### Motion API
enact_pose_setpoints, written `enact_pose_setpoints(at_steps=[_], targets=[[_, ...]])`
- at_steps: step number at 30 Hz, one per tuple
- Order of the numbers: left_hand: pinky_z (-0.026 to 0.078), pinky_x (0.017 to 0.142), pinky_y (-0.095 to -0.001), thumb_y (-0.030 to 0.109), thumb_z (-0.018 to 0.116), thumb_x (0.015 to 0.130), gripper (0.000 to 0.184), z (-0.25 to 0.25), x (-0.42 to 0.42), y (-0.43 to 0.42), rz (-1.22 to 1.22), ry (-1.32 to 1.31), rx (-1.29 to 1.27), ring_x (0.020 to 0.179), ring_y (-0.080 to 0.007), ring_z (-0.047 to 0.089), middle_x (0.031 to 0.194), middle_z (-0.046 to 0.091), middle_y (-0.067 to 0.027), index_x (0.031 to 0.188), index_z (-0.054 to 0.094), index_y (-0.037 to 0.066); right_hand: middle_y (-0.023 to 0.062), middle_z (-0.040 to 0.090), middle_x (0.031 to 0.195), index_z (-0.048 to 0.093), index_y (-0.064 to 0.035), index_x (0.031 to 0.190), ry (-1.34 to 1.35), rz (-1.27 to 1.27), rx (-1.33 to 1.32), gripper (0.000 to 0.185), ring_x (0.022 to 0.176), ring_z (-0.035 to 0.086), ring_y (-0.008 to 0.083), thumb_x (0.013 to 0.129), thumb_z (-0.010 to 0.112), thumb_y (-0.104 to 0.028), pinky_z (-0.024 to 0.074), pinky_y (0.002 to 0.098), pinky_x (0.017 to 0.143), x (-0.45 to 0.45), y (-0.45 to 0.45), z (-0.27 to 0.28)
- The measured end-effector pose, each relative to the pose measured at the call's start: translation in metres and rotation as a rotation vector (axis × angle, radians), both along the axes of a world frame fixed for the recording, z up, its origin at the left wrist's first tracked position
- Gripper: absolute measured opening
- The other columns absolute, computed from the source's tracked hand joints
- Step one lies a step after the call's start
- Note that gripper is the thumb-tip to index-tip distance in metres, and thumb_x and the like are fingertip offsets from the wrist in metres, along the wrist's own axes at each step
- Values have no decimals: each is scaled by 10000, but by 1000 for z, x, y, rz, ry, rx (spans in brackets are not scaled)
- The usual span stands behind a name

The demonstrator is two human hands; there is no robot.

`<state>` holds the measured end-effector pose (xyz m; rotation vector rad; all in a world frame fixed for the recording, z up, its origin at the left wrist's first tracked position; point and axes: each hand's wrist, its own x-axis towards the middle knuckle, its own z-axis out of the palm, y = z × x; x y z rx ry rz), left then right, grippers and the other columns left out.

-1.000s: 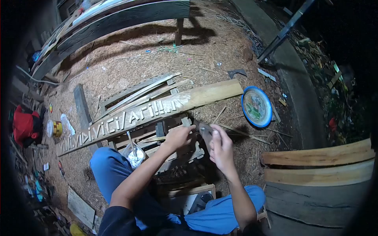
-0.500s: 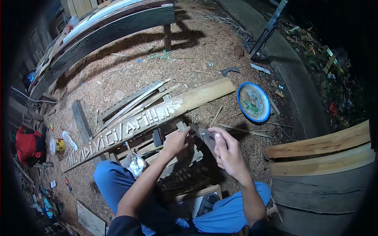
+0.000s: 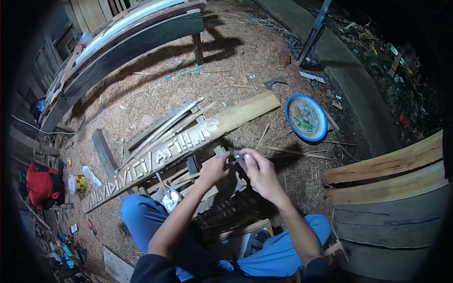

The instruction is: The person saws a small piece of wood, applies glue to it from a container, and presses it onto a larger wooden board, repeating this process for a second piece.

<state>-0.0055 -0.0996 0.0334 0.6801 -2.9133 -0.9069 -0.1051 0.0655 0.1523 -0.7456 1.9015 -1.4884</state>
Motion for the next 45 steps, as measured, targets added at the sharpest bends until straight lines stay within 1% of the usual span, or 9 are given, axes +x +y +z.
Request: enact_pose_setpoints(at_steps=[16,19,25,27,28,30,33,38,45], targets=[[551,733,-526,388,665,913,480,-9,-4,0,47,-31,95,851,-421,690,890,698,-241,1290,569,106,179,683,985,614,12,1203,-2,-64,-53,338,897,666,229,1064,469,-261,514,354,834,2,-1,-27],[550,729,-516,408,660,919,480,-15,-1,-3,14,30,67,844,-419,689,888,699,-235,1282,578,105,-48,456,620,619,-93,1227,434,-23,-241,297,447,362,18,1084,459,-298,297,222,411,7,-7,-25],[555,735,-502,446,653,922,482,-7,-4,0,60,3,86,829,-392,700,834,706,-206,1278,606,125,-78,406,583,619,-89,1228,40,-65,-164,313,453,354,15,1092,449,-315,285,224,411,0,1,-37],[557,737,-498,437,657,921,465,-7,-1,2,76,28,118,826,-390,701,840,709,-206,1263,611,125,190,698,1089,609,25,1194,54,45,-2,345,1033,677,235,1064,471,-263,505,361,908,0,-9,-15],[557,737,-498,437,657,921,465,-9,-2,-2,74,25,112,826,-390,701,840,709,-206,1263,611,125,190,698,1089,609,25,1194,51,42,-8,345,1033,677,235,1064,471,-263,505,361,908,0,-10,-13],[558,740,-492,418,664,919,451,-11,-2,-1,69,91,82,824,-391,701,842,712,-203,1256,615,123,-78,402,592,618,-74,1228,313,64,-198,321,438,338,6,1088,446,-305,265,221,384,-3,-5,-11],[558,752,-491,402,669,917,448,1,-1,2,88,21,159,841,-397,699,857,711,-209,1261,615,120,164,683,997,603,20,1197,-6,-30,-80,350,943,671,209,1065,470,-275,514,345,845,-5,-12,-43],[544,787,-526,428,651,931,471,-25,3,2,0,88,136,921,-436,682,967,713,-235,1280,598,117,232,690,1098,592,-5,1227,161,73,21,349,1089,664,403,1060,463,-283,531,432,861,15,-3,0],[520,701,-496,329,673,925,399,-10,5,19,50,91,102,788,-425,675,838,692,-222,1210,600,59,194,700,1036,599,-2,1227,57,2,20,348,903,693,264,1068,464,-281,522,369,810,6,-1,-21]])
